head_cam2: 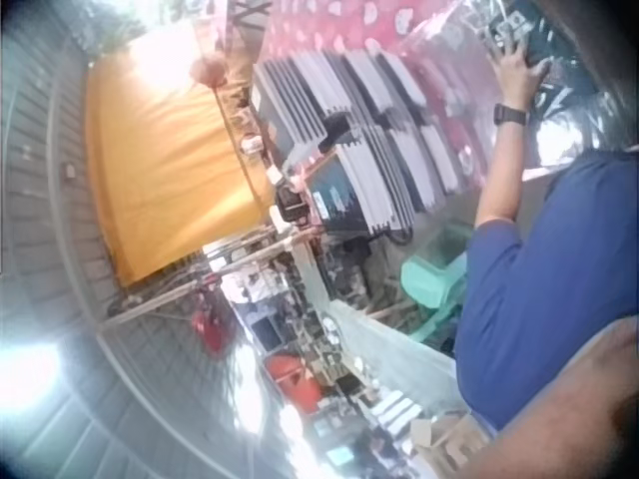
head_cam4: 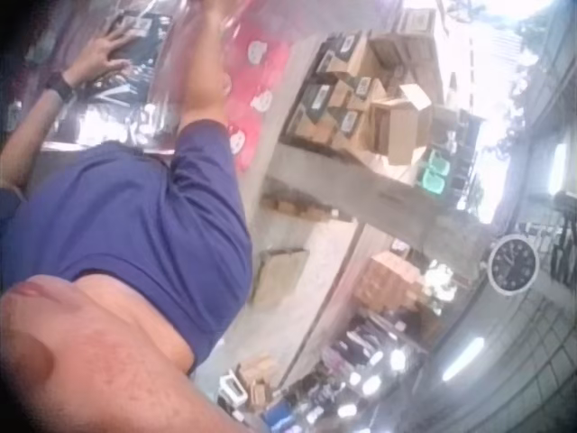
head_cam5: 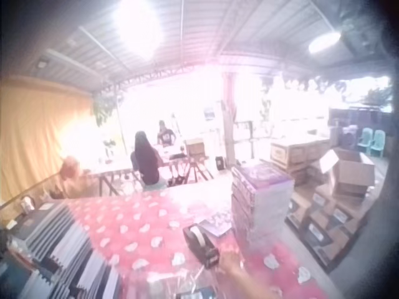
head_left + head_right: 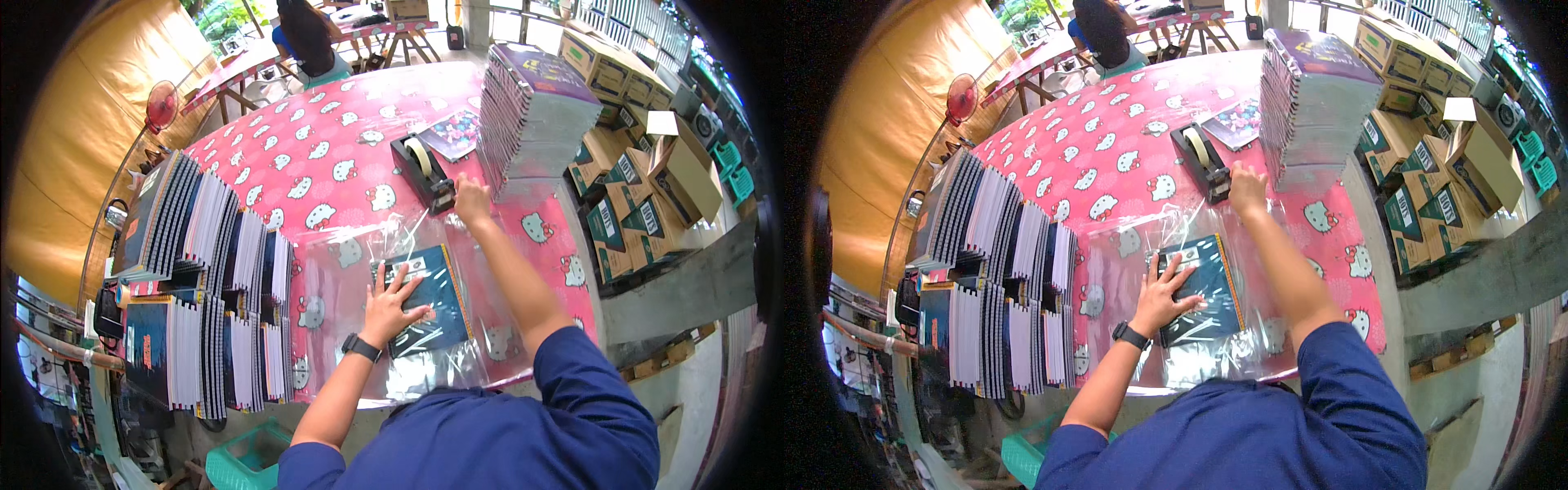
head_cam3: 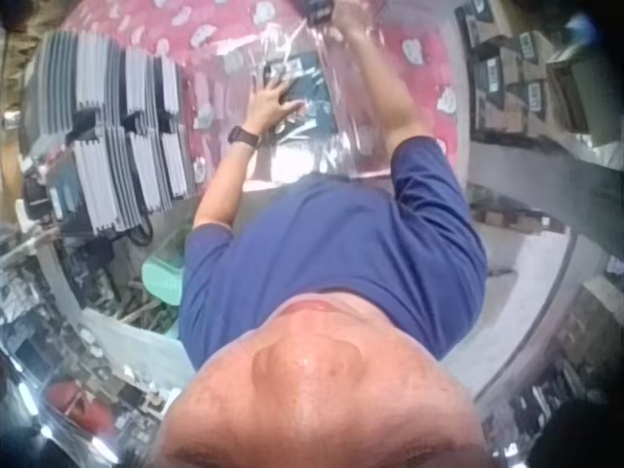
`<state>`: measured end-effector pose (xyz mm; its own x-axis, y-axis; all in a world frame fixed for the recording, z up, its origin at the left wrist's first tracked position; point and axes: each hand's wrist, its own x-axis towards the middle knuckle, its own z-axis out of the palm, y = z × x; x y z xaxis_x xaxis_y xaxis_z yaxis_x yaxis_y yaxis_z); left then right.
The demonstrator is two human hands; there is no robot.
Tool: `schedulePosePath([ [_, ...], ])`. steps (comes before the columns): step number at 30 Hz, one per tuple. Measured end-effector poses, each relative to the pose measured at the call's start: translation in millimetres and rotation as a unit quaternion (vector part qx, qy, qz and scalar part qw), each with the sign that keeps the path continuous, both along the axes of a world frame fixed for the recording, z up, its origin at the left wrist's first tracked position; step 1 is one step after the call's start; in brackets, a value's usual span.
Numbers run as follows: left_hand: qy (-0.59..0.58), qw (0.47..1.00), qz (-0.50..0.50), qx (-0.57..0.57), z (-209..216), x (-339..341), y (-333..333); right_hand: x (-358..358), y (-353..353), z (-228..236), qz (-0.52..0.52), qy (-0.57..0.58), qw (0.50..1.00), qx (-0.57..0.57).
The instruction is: The person places spiral-bound notebooks into a clear plastic bag, seals it with tape from a dispenser, and places the finished package onto a stack.
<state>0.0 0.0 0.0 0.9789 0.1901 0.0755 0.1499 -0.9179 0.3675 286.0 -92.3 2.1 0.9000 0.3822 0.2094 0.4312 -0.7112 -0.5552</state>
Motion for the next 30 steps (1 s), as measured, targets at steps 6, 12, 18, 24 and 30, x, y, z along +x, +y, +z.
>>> schedulePosePath([
  [6, 0.028, 0.999, 0.036, -0.027, 11, -8, -2, -54, -26, 40, 0.265, 0.319, 0.901, 0.125],
  [12, 0.058, 0.997, 0.029, -0.047, 24, 5, -6, -168, -16, 45, 0.22, 0.112, 0.939, -0.241],
  [18, -0.032, 0.994, 0.077, -0.067, 9, -5, 1, -139, -70, 62, 0.237, 0.114, 0.874, -0.408],
  [24, -0.2, 0.823, 0.147, -0.511, -50, -58, -47, -184, -133, -33, 0.182, 0.358, 0.891, 0.213],
  [30, -0.189, 0.732, 0.186, -0.628, -13, -86, -46, -230, -129, 1, 0.172, 0.442, 0.822, 0.314],
])
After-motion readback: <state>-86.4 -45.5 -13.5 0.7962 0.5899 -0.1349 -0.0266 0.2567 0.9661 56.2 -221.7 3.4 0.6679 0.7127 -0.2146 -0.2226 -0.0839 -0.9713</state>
